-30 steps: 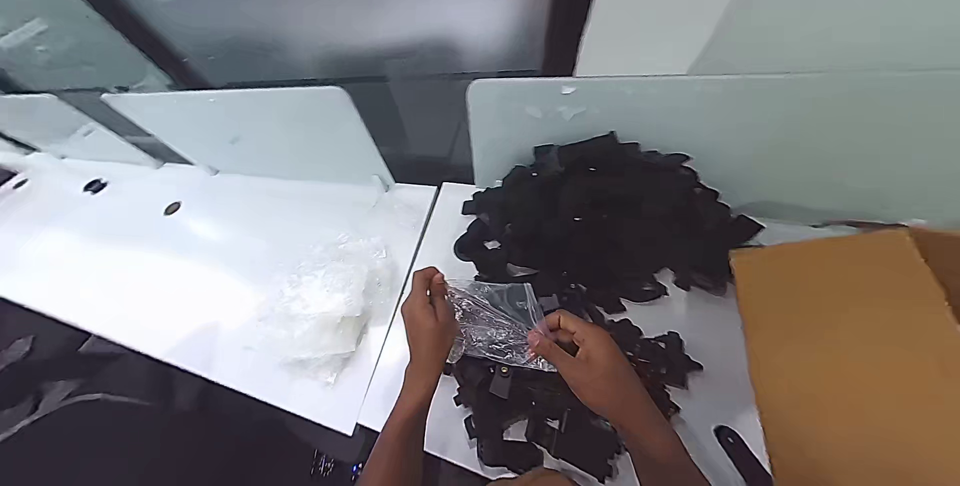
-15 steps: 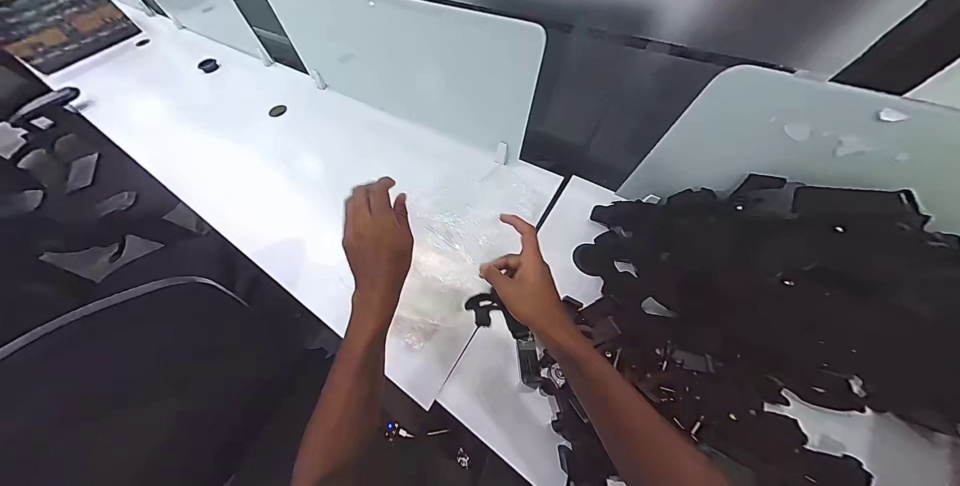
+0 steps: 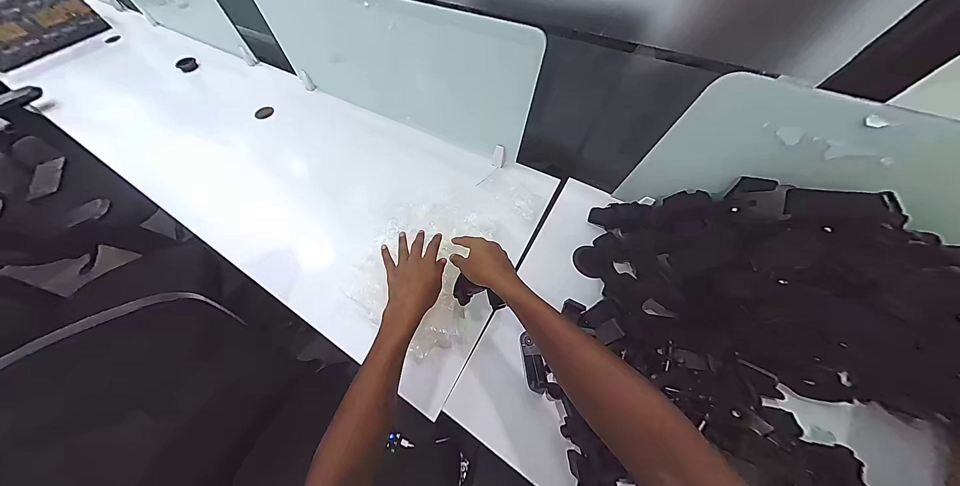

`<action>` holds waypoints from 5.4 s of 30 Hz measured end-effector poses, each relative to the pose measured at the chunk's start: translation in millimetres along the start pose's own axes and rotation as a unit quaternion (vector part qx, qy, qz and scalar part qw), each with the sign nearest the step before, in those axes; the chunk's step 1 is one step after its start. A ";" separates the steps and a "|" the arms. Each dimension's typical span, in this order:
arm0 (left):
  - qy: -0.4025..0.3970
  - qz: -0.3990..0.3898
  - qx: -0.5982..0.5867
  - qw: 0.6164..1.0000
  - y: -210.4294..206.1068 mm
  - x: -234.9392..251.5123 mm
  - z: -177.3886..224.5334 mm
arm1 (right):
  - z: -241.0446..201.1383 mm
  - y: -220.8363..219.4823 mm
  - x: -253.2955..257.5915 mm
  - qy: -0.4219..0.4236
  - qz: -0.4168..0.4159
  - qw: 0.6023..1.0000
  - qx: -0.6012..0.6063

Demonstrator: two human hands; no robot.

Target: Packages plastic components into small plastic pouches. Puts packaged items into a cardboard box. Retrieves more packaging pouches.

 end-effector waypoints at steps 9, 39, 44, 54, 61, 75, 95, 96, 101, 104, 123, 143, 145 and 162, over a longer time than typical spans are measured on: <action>-0.119 0.018 -0.391 0.913 69.3 -64.8 82.9 | 51.3 93.8 -102.6 -0.125 0.022 0.895 0.428; -0.207 -0.297 -0.550 0.753 68.5 -49.7 378.2 | 333.1 230.0 -250.0 -0.215 0.307 0.556 0.742; -0.232 -0.244 -0.482 0.809 40.8 -28.5 422.6 | 356.4 269.9 -246.7 -0.199 0.435 0.585 0.655; -0.419 0.111 -0.262 0.862 -0.8 -13.4 536.2 | 432.2 337.3 -216.0 -0.267 0.549 0.757 0.234; -0.495 0.232 -0.130 0.827 -40.0 -23.2 549.8 | 409.5 285.1 -199.9 -0.251 0.620 0.743 0.037; -0.532 0.062 -0.105 0.838 -18.8 -25.8 532.7 | 386.1 276.4 -225.2 -0.313 0.593 0.737 0.085; -0.717 0.022 -0.385 0.581 57.8 -248.9 628.2 | 337.3 358.6 -494.9 -0.357 0.444 0.820 0.051; -0.730 0.012 -0.390 0.561 57.0 -265.1 638.7 | 344.8 361.1 -509.0 -0.371 0.433 0.821 0.035; -0.711 0.003 -0.369 0.599 38.5 -285.2 682.5 | 430.9 366.4 -520.3 -0.409 0.307 0.858 0.052; -0.686 -0.016 -0.348 0.638 39.7 -273.9 709.4 | 493.4 367.5 -494.4 -0.424 0.247 0.869 0.066; -0.661 -0.166 -0.157 0.715 23.2 -291.5 765.3 | 531.6 378.5 -450.6 -0.480 0.312 0.795 0.200; -0.434 0.015 -0.584 0.686 102.5 -238.0 487.2 | 264.1 300.1 -448.3 -0.151 0.524 0.672 0.501; -0.385 0.023 -0.569 0.726 84.2 -223.8 452.3 | 261.9 274.4 -418.6 -0.153 0.494 0.717 0.467; -0.317 0.055 -0.305 0.896 92.9 -155.4 347.0 | 252.8 242.5 -329.6 -0.014 0.500 0.859 0.105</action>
Point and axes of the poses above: each hand's wrist, its own x-axis towards the middle knuckle, its own y-axis out of the back of the hand, z = x × y, the point moved 4 cm from there along x, towards the middle knuckle, and after that the axes turned 15 degrees about z, right-handed, at the moved point
